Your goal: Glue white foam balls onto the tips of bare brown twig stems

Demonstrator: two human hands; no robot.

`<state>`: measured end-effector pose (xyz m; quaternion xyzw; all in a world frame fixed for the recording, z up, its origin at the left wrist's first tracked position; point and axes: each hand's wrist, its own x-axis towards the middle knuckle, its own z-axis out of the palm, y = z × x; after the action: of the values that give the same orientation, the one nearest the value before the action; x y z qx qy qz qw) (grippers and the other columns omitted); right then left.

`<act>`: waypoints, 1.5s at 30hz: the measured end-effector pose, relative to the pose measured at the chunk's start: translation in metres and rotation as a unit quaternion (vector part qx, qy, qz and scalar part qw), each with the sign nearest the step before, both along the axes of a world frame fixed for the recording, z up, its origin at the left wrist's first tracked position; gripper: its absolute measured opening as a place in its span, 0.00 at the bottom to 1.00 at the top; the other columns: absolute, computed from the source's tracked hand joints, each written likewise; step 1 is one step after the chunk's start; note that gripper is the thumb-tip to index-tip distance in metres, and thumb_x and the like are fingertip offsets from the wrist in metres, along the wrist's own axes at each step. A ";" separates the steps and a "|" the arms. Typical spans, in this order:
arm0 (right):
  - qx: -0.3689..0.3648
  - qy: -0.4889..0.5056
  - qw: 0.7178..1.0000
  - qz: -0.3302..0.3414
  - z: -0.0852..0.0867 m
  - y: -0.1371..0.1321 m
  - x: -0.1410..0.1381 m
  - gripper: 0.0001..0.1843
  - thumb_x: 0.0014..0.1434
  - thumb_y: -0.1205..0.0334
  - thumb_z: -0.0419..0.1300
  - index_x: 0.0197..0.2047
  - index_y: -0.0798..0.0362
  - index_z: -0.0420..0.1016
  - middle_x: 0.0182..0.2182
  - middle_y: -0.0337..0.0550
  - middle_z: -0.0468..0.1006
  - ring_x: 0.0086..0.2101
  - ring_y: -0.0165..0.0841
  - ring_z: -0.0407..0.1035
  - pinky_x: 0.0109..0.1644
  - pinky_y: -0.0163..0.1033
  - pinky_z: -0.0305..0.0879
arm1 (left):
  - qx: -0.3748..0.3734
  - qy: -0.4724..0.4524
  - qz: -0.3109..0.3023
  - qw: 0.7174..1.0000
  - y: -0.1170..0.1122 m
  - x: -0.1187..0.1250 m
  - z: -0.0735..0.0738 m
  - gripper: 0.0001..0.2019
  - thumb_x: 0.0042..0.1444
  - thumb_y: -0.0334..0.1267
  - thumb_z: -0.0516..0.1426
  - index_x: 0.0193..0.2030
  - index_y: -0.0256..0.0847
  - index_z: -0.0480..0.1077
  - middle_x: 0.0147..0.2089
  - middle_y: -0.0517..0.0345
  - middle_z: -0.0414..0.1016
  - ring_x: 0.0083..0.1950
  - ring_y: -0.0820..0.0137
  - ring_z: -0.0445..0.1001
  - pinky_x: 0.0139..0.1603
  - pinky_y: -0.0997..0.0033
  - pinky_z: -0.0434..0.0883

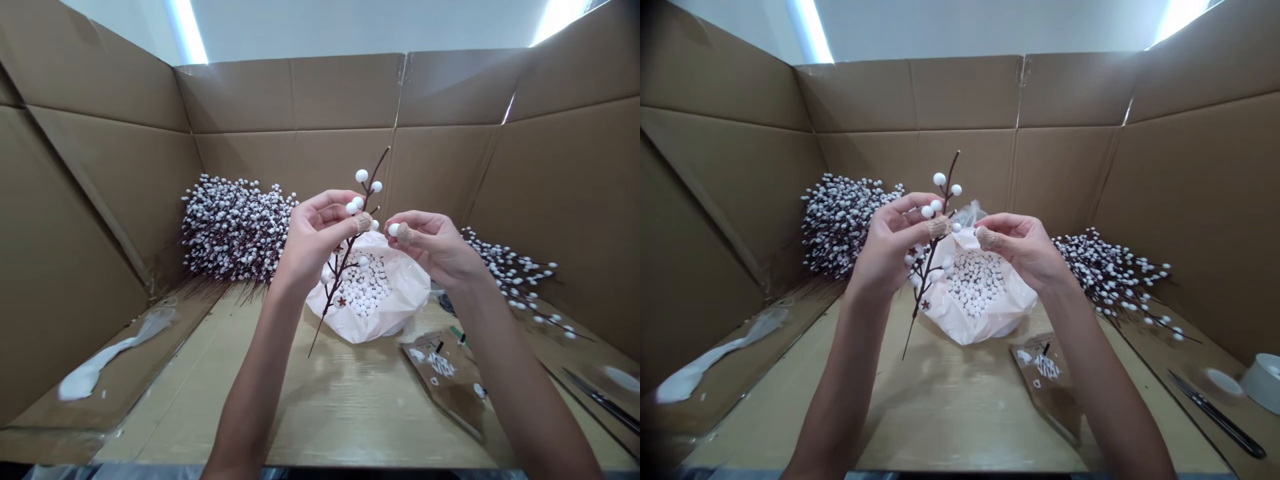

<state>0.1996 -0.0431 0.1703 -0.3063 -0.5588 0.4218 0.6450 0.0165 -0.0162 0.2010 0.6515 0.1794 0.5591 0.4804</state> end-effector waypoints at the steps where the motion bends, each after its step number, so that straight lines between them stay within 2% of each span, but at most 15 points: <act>1: 0.008 0.004 1.000 -0.006 0.001 -0.002 -0.001 0.13 0.41 0.54 0.74 0.30 0.49 0.80 0.29 0.38 0.77 0.27 0.26 0.69 0.34 0.34 0.72 | -0.003 0.002 0.000 1.000 0.000 0.001 0.000 0.11 0.38 0.33 0.66 0.32 0.42 0.75 0.28 0.61 0.75 0.32 0.70 0.76 0.36 0.68 0.75; 9: 0.042 -0.003 0.999 0.017 0.007 -0.012 0.005 0.10 0.50 0.55 0.70 0.32 0.49 0.74 0.30 0.38 0.79 0.28 0.26 0.71 0.34 0.33 0.72 | 0.006 0.010 0.000 1.000 -0.002 0.007 -0.003 0.11 0.39 0.32 0.66 0.33 0.41 0.75 0.30 0.59 0.77 0.34 0.69 0.77 0.38 0.69 0.75; 13: 0.062 -0.003 0.998 -0.005 0.008 -0.015 0.008 0.09 0.49 0.60 0.70 0.35 0.48 0.76 0.30 0.36 0.79 0.28 0.25 0.72 0.34 0.32 0.71 | 0.004 0.016 -0.003 1.000 -0.003 0.011 -0.004 0.11 0.39 0.32 0.66 0.33 0.40 0.74 0.29 0.60 0.76 0.32 0.71 0.77 0.37 0.70 0.75; 16: 0.076 0.006 0.997 -0.011 0.009 -0.015 0.008 0.09 0.50 0.58 0.70 0.36 0.49 0.79 0.31 0.37 0.79 0.31 0.26 0.72 0.38 0.34 0.72 | 0.011 0.023 0.000 1.000 -0.003 0.014 -0.005 0.12 0.39 0.32 0.66 0.34 0.39 0.74 0.29 0.60 0.76 0.32 0.72 0.77 0.36 0.71 0.75; 22: 0.097 0.034 0.994 -0.023 0.010 -0.015 0.004 0.07 0.52 0.59 0.69 0.34 0.50 0.79 0.29 0.37 0.76 0.31 0.26 0.71 0.36 0.32 0.70 | 0.011 0.010 0.001 1.000 -0.005 0.019 -0.007 0.11 0.40 0.32 0.66 0.33 0.39 0.73 0.29 0.60 0.76 0.31 0.72 0.77 0.35 0.71 0.76; 28: 0.108 0.068 0.992 -0.006 0.008 -0.016 -0.006 0.07 0.53 0.60 0.68 0.30 0.50 0.74 0.34 0.38 0.79 0.39 0.32 0.75 0.50 0.44 0.72 | 0.021 0.003 -0.021 1.000 -0.004 0.021 -0.008 0.11 0.39 0.31 0.66 0.32 0.39 0.73 0.29 0.61 0.77 0.33 0.72 0.77 0.37 0.71 0.76; 37: 0.130 0.060 0.989 -0.031 0.008 -0.018 -0.015 0.09 0.52 0.58 0.68 0.29 0.49 0.71 0.32 0.38 0.80 0.38 0.34 0.76 0.46 0.45 0.74 | 0.025 0.022 -0.009 0.999 -0.004 0.023 -0.010 0.12 0.40 0.33 0.66 0.34 0.38 0.73 0.32 0.58 0.78 0.34 0.70 0.78 0.37 0.70 0.77; 45: 0.141 0.039 0.988 -0.053 0.006 -0.015 -0.014 0.09 0.52 0.59 0.69 0.29 0.51 0.74 0.31 0.40 0.80 0.35 0.33 0.76 0.44 0.44 0.75 | 0.031 0.015 0.000 0.999 -0.006 0.024 -0.010 0.11 0.39 0.29 0.65 0.33 0.37 0.74 0.30 0.59 0.77 0.32 0.73 0.76 0.36 0.73 0.76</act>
<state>0.1861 -0.0578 0.1765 -0.2247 -0.5703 0.3159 0.7242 0.0403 -0.0218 0.1910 0.6745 0.1697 0.5545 0.4569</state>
